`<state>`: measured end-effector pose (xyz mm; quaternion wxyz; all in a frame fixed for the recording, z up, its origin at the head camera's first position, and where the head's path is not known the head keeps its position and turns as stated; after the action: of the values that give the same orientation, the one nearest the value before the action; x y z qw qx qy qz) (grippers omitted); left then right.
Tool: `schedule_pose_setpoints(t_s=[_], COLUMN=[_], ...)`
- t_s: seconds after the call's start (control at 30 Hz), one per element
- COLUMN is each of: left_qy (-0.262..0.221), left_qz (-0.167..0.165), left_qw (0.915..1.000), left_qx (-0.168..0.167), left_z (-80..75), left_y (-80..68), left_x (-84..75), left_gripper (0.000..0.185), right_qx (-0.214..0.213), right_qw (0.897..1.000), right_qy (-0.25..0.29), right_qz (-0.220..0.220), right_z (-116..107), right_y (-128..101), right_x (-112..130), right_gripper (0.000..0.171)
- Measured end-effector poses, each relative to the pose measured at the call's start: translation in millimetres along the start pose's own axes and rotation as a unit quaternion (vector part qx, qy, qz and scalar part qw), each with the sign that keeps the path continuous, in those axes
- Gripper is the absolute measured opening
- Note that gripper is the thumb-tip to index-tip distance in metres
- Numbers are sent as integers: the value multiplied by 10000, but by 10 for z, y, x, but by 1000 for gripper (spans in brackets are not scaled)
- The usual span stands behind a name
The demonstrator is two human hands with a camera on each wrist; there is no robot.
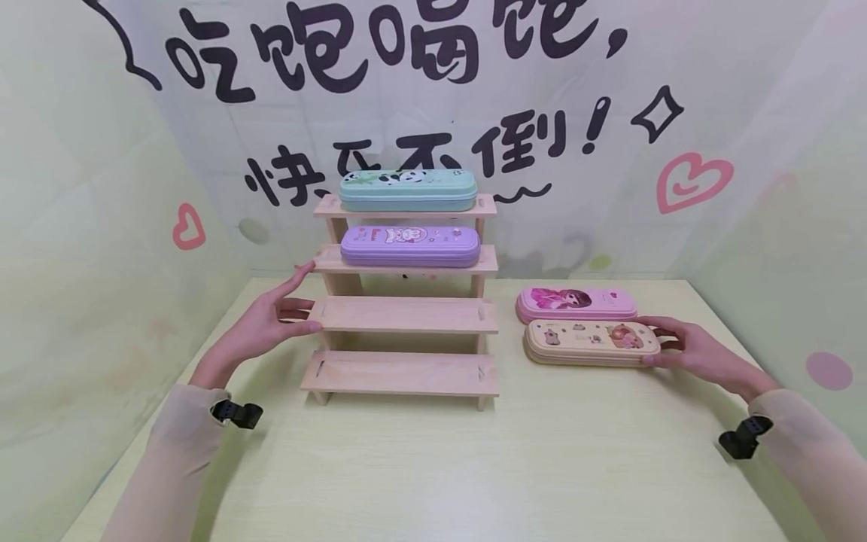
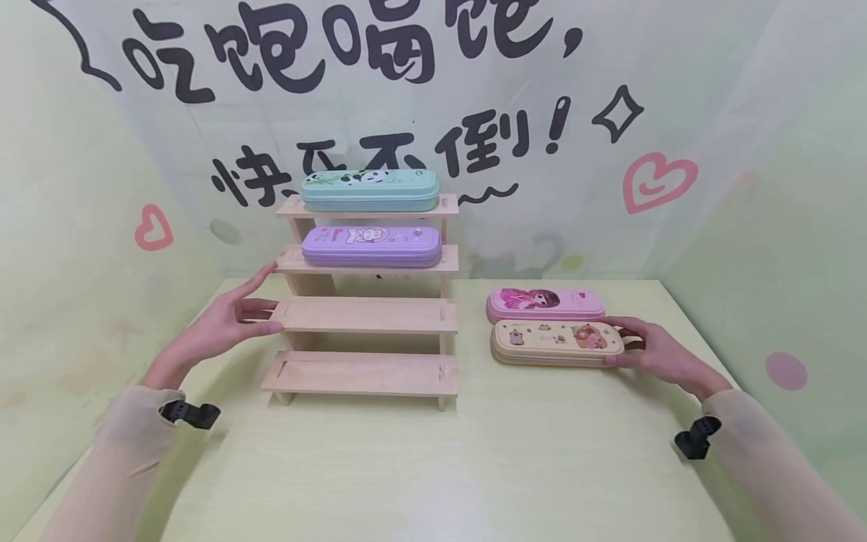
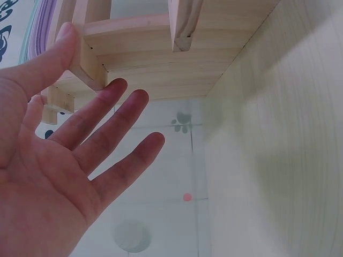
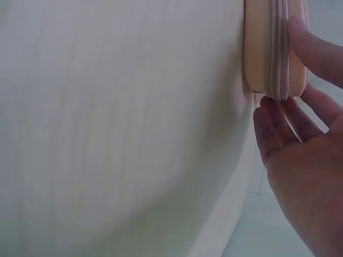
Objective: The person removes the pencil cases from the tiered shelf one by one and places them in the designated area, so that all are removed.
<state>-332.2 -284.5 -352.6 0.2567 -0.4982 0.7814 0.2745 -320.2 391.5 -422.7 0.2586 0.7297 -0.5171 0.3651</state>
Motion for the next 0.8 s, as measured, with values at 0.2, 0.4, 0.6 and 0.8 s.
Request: schedule_pose_setpoints(t_s=[0.2,0.4,0.6,0.8], left_qy=[48,75,77,88], left_qz=[-7,-36,-47,-42], left_qw=[10000,10000,10000,10000], left_qx=[6,25,19,12], left_z=[-1,1,-1,0], left_y=[0,-1,-6,-3], left_x=[-6,-4,-8,-10], left_gripper=[107,107,108,107], right_qx=[17,47,45,82], right_qw=[10000,10000,9999,9999], right_qy=[62,-54,-140,-127], right_qz=[12,-4,17,33], right_z=[-24,-27,-33,-34], right_y=[0,2,26,40], right_x=[-16,-20,-28,-19], right_gripper=[80,78,79,79])
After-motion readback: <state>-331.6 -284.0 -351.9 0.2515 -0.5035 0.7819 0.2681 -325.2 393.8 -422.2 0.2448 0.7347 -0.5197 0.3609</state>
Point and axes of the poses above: each hand's wrist, its own y-axis towards the middle knuckle, its own z-axis out of the palm, x = y × z, the point moved 7 cm from there along y, towards the middle knuckle, and after that the axes turned 7 degrees about y, right-handed, at the moved point
